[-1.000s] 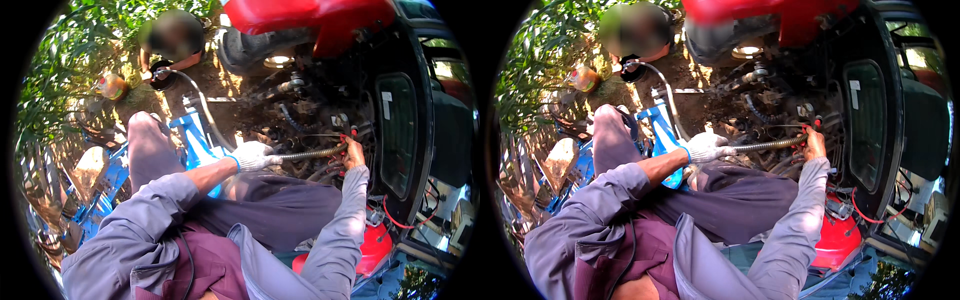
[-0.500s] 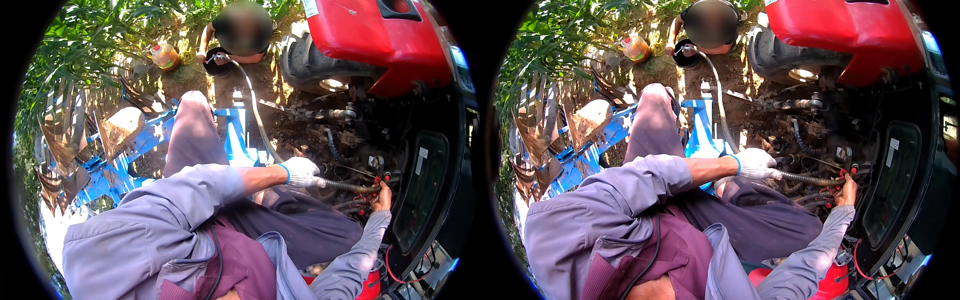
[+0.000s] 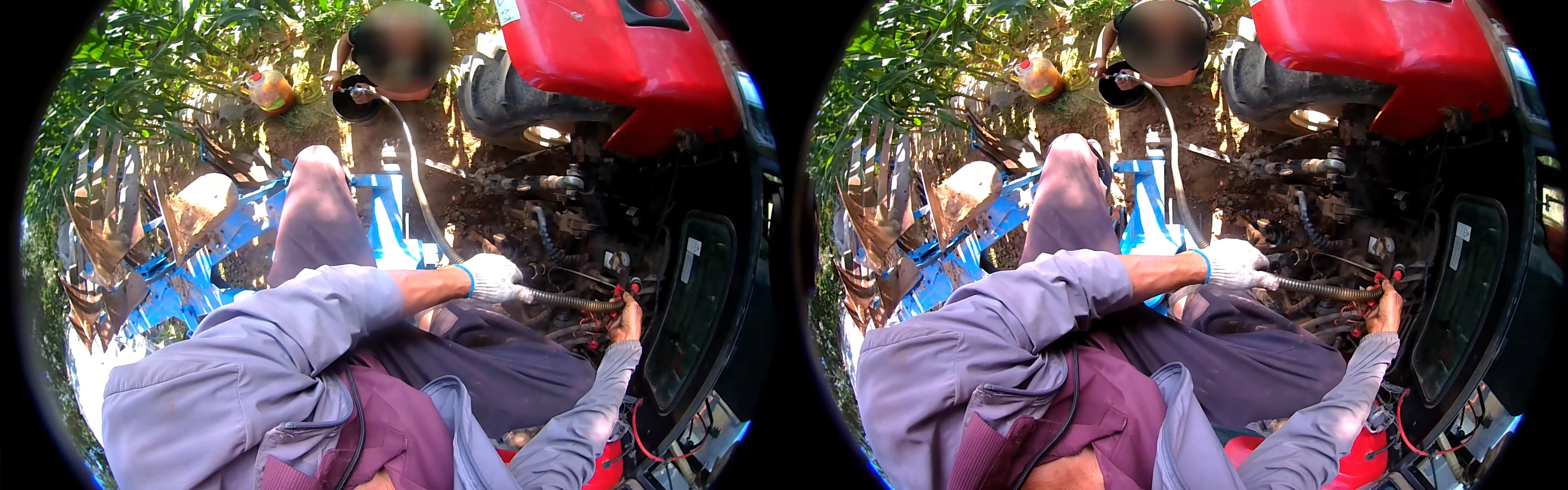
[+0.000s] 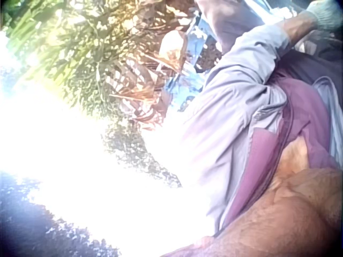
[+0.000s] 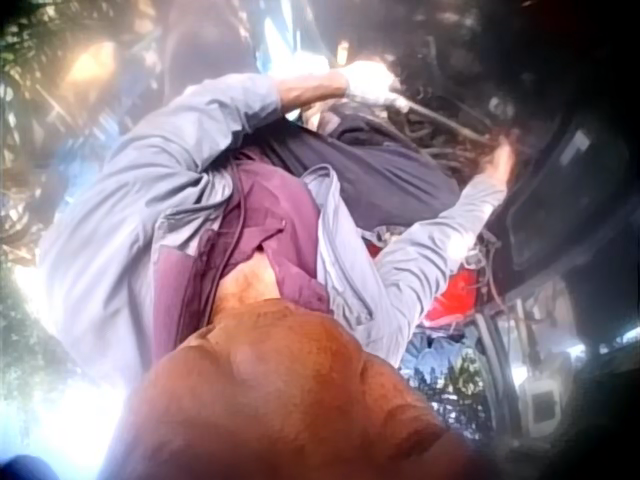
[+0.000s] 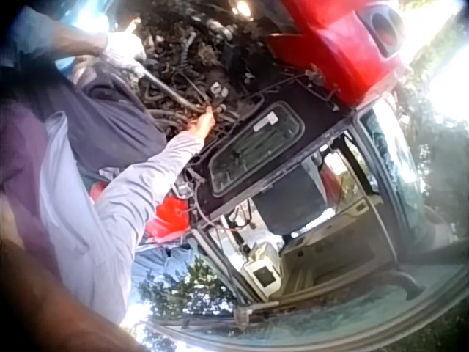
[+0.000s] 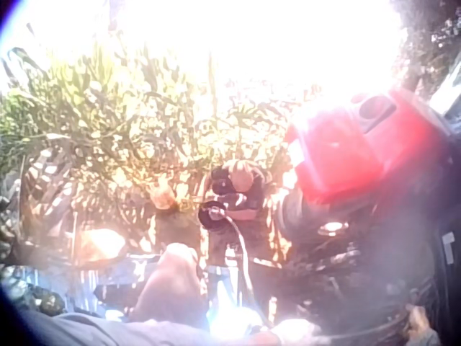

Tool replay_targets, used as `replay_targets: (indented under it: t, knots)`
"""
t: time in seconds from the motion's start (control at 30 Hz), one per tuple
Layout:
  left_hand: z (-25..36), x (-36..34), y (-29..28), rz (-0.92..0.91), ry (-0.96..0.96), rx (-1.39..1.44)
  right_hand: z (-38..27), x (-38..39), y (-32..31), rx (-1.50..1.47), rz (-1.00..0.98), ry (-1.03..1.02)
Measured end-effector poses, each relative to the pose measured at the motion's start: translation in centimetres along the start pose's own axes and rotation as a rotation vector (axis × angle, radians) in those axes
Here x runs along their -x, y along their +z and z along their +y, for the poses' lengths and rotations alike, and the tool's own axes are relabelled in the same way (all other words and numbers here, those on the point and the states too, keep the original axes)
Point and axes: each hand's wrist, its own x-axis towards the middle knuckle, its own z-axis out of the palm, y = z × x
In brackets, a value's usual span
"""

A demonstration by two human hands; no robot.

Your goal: The person sits on a red tractor in a field and uses a flexible hose to flush a specific component within the engine bay. The camera wearer manipulates the hose with both hands, directing it into the machinery.

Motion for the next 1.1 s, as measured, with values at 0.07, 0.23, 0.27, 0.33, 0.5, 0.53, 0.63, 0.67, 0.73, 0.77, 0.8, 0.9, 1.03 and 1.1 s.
replay_targets:
  t: [0.07,0.23,0.27,0.33,0.5,0.53,0.63,0.67,0.73,0.77,0.8,0.9,1.03,1.1]
  knots:
    - [0.1,0.1,-0.2,-0.007,0.012,-0.010,0.1,0.1,-0.1,0.002,-0.015,-0.005]
    - [0.4,-1.2,0.4,0.002,0.052,-0.015,0.6,-0.3,-1.4,-0.083,-0.013,-0.011]
    - [0.3,-1.1,0.4,0.014,0.025,-0.017,0.3,-0.2,-1.0,-0.046,-0.009,-0.015]
    - [0.1,-0.2,-0.4,-0.050,-0.066,0.092,-0.1,0.4,0.9,-0.030,-0.026,-0.029]
    - [0.2,-0.6,0.0,-0.013,0.000,0.023,-0.4,0.4,0.4,0.043,0.024,0.004]
    - [0.6,-0.9,-0.1,-0.050,-0.013,0.016,-0.3,0.6,-0.2,0.029,0.051,-0.004]
    - [0.4,-0.9,-0.4,-0.030,0.000,-0.004,-0.3,1.1,0.3,0.006,0.060,-0.006]
    - [0.3,-0.8,-0.5,-0.038,-0.014,-0.002,-0.1,1.3,0.5,-0.010,0.061,-0.010]
    - [-0.1,-0.8,0.0,-0.012,0.018,0.028,-0.3,1.5,0.6,0.019,0.067,-0.008]
    - [-0.1,-0.9,0.2,-0.005,0.011,0.044,-0.2,1.4,0.5,0.012,0.046,-0.008]
    - [-0.1,-0.9,0.3,0.003,0.004,0.060,-0.2,1.3,0.4,0.005,0.026,-0.009]
    - [-0.8,-0.5,0.7,-0.038,-0.046,0.052,0.4,0.9,0.7,0.032,0.039,-0.031]
    - [-1.0,-0.6,0.5,-0.035,-0.044,0.062,0.2,1.3,0.9,0.037,0.038,-0.028]
    - [-0.6,-0.6,0.1,-0.013,-0.054,0.072,0.1,1.3,0.9,0.030,0.018,-0.033]
